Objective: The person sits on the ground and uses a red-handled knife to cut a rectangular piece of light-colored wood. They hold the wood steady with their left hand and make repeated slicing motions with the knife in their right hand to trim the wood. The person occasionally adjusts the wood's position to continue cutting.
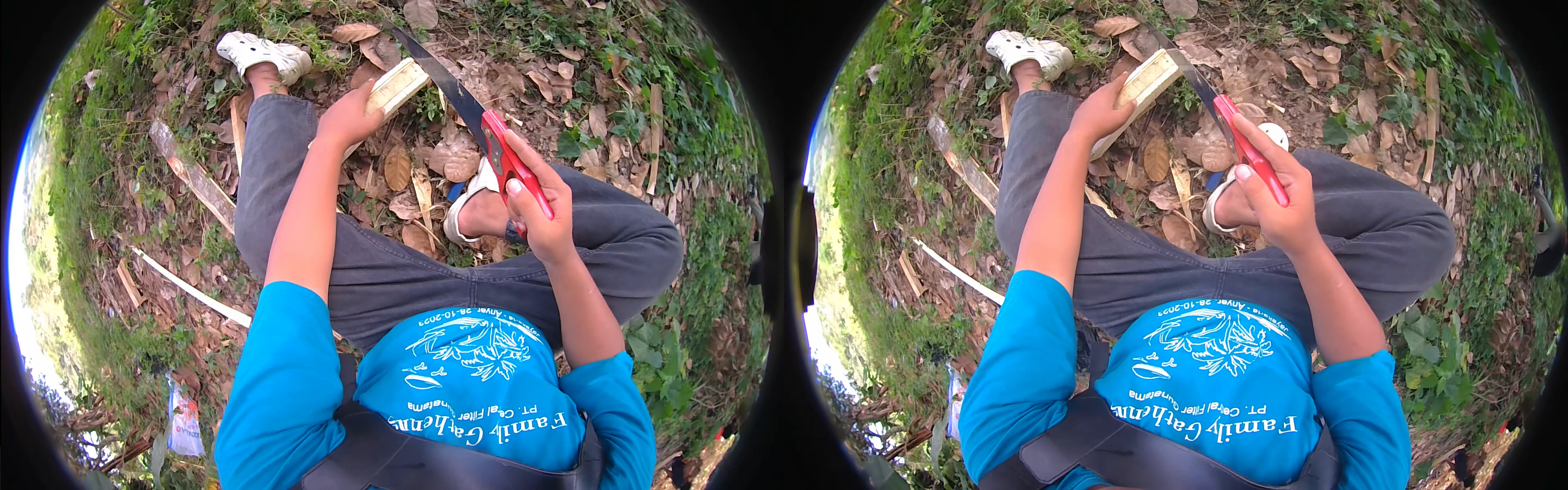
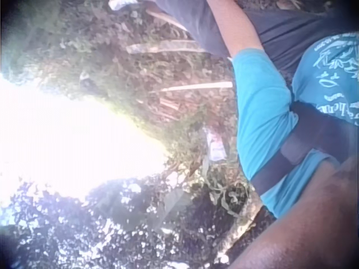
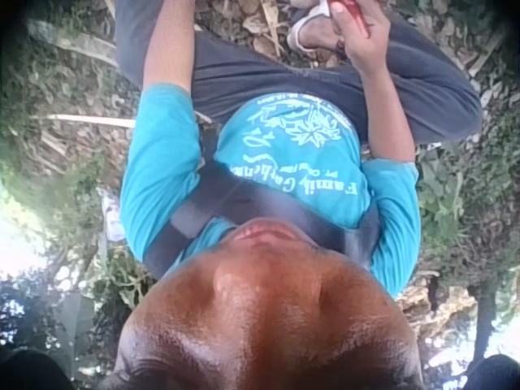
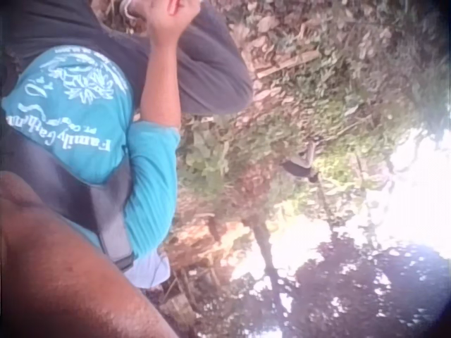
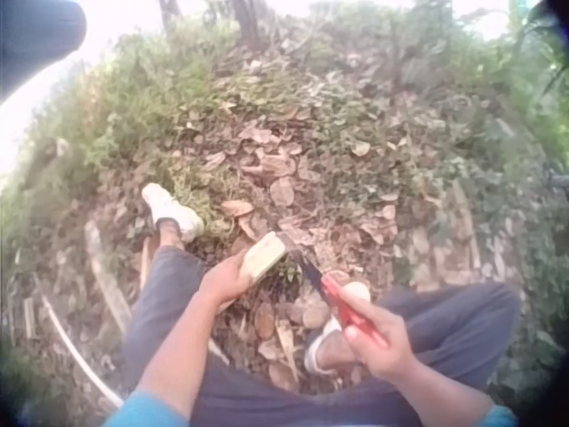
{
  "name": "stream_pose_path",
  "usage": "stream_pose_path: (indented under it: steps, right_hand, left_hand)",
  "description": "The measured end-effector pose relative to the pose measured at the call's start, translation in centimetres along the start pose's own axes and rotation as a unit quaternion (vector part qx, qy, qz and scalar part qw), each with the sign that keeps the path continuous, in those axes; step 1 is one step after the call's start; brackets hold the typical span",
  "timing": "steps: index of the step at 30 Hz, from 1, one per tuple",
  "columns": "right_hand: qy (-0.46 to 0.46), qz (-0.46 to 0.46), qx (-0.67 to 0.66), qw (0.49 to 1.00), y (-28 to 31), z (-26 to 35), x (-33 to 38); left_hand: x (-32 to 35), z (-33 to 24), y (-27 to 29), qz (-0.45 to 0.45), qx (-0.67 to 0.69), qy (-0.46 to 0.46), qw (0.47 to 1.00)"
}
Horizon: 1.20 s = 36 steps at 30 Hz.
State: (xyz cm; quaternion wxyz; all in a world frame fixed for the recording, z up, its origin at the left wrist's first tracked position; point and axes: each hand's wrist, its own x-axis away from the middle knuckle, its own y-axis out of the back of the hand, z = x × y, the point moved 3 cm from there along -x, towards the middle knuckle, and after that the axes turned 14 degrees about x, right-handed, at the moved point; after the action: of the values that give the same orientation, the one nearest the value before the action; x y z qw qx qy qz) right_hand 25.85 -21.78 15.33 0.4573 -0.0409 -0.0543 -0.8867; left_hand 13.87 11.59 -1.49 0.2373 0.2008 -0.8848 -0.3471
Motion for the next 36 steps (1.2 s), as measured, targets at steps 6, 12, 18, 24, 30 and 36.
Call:
stream_pose_path:
  steps: [6, 12, 18, 24, 30, 36]
  right_hand:
    - [0.037, 0.048, 0.047, 0.997, -1.5, 0.5, 0.4]
    - [0.036, 0.053, 0.092, 0.994, -2.4, 0.1, 0.8]
    - [0.026, 0.066, 0.080, 0.994, -2.6, -0.3, 1.1]
    - [0.038, 0.071, 0.107, 0.991, -3.1, 0.0, 1.4]
    - [0.038, 0.050, 0.130, 0.990, -3.1, -0.5, 1.9]
    - [0.012, 0.028, 0.196, 0.980, -2.1, 0.1, 4.3]
  left_hand:
    - [2.1, -3.0, -2.0, -0.104, -0.132, -0.018, 0.986]
    - [1.2, -3.0, -1.1, -0.058, -0.150, 0.002, 0.987]
    - [1.1, -3.2, -0.2, -0.052, -0.181, -0.015, 0.982]
    - [1.6, -4.2, -0.8, -0.159, -0.163, -0.044, 0.973]
    - [0.8, -3.1, -1.7, -0.202, -0.157, 0.000, 0.967]
    - [0.5, -3.1, -1.4, -0.200, -0.131, -0.007, 0.971]
